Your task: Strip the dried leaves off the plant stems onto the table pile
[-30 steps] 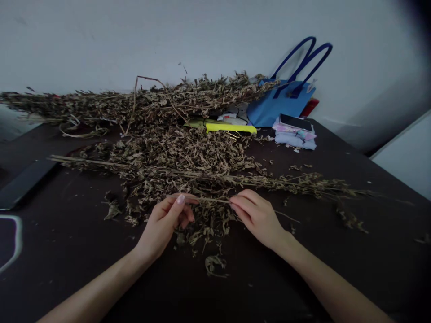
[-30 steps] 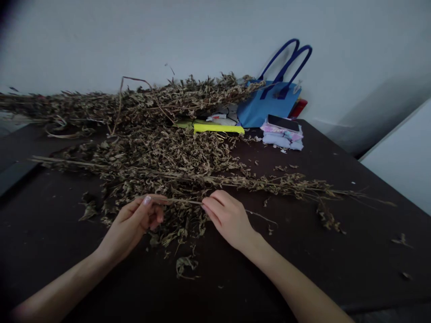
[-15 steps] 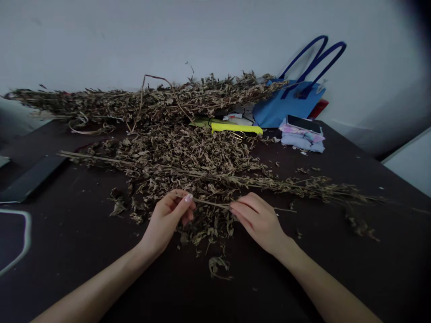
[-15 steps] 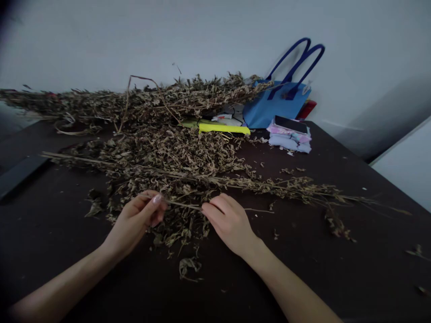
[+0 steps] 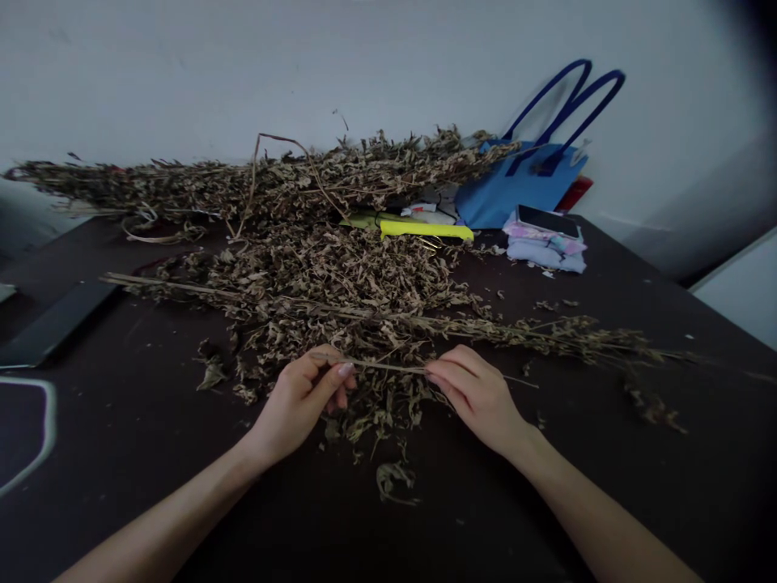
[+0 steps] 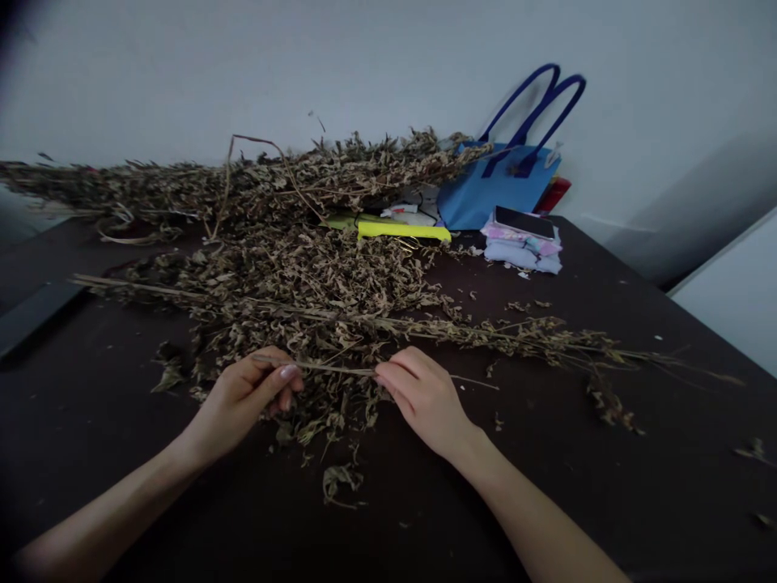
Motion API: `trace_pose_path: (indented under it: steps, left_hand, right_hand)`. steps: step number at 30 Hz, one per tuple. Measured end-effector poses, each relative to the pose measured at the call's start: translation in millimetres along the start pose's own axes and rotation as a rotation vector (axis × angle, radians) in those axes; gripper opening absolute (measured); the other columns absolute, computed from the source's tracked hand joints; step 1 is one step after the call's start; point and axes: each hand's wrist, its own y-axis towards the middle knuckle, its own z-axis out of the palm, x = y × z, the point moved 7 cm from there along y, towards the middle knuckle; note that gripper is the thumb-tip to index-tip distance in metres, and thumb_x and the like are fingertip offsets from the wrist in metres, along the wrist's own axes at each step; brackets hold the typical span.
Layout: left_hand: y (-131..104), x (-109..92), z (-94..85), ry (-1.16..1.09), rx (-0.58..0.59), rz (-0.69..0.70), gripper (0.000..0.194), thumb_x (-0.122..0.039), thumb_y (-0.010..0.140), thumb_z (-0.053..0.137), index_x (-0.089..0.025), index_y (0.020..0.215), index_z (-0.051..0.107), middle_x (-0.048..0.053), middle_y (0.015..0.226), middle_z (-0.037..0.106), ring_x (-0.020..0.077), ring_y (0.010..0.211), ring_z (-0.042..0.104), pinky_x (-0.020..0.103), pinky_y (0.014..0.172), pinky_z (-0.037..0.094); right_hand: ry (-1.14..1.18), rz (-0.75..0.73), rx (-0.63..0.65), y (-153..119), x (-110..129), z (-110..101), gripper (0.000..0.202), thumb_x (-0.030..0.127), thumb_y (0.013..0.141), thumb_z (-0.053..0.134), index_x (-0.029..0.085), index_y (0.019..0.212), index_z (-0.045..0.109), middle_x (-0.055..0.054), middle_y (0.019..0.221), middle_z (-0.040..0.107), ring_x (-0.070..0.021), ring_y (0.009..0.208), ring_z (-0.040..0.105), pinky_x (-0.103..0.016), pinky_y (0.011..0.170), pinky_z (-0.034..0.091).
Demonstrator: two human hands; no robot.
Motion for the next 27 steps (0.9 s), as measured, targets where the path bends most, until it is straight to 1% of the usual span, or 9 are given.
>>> trace_pose_path:
  steps: [4,6,11,14,17,21,27]
  left_hand:
    - [2,2,6.2,-0.072,0.09,-0.055,0.029,-0.033,0.09,0.044,-0.015,0.074,0.061,0.003,0.069,0.06,0.0093,0.051,0.055,0.02,0.046,0.044]
    - [3,0,7.6,-0.08,0.125,-0.054,0.03,-0.033,0.091,0.042,-0.015,0.076,0.061,0.004,0.071,0.062,0.0101,0.052,0.056,0.02,0.047,0.045]
    - [3,-7,2.6,0.034,0.142,0.021,0.031,-0.03,0.091,0.041,-0.015,0.075,0.063,0.005,0.072,0.063,0.0108,0.054,0.057,0.021,0.05,0.046]
    - [2,-6,0.1,0.08,0.139,0.008,0.032,-0.03,0.092,0.04,-0.016,0.073,0.062,0.003,0.064,0.061,0.0111,0.052,0.056,0.021,0.05,0.044]
    - [2,-2,-1.7,0.078,0.1,-0.03,0.032,-0.029,0.091,0.039,-0.016,0.071,0.061,0.001,0.058,0.059,0.0111,0.049,0.055,0.021,0.047,0.042]
    - [4,1,-5.3,0.125,0.027,-0.041,0.033,-0.026,0.09,0.04,-0.016,0.065,0.059,0.001,0.057,0.058,0.0112,0.047,0.054,0.022,0.047,0.04]
    - [7,-3,-24.3,0.289,-0.156,-0.005,0.031,-0.028,0.088,0.043,-0.018,0.062,0.058,-0.002,0.046,0.054,0.0112,0.044,0.05,0.021,0.048,0.037]
  right_hand:
    - [-0.028,-0.01,0.007,0,-2,-1,0.015,0.017,0.088,0.048,0.016,0.093,0.062,-0.007,0.083,0.059,-0.0153,0.075,0.054,-0.028,0.065,0.046]
    - [-0.037,-0.009,0.009,-1,-3,-2,0.015,0.017,0.088,0.048,0.017,0.093,0.062,-0.007,0.083,0.059,-0.0152,0.075,0.054,-0.028,0.065,0.046]
    - [-0.035,-0.024,0.024,-2,-3,-1,0.013,0.014,0.088,0.049,0.016,0.094,0.061,-0.007,0.083,0.059,-0.0151,0.076,0.053,-0.028,0.067,0.045]
    - [-0.046,-0.045,0.025,-2,-1,0,0.015,0.013,0.088,0.048,0.017,0.095,0.06,-0.006,0.082,0.061,-0.0149,0.076,0.054,-0.028,0.066,0.045]
    - [-0.077,-0.077,0.041,-2,5,2,0.016,0.013,0.089,0.045,0.017,0.093,0.061,-0.006,0.079,0.061,-0.0143,0.072,0.054,-0.027,0.064,0.045]
    - [-0.13,-0.113,0.053,-2,12,5,0.017,0.014,0.089,0.044,0.015,0.089,0.061,-0.006,0.077,0.062,-0.0136,0.068,0.054,-0.026,0.061,0.045]
    - [-0.151,-0.076,0.007,-2,10,-2,0.016,0.013,0.089,0.045,0.014,0.09,0.061,-0.006,0.076,0.062,-0.0133,0.067,0.057,-0.025,0.06,0.046]
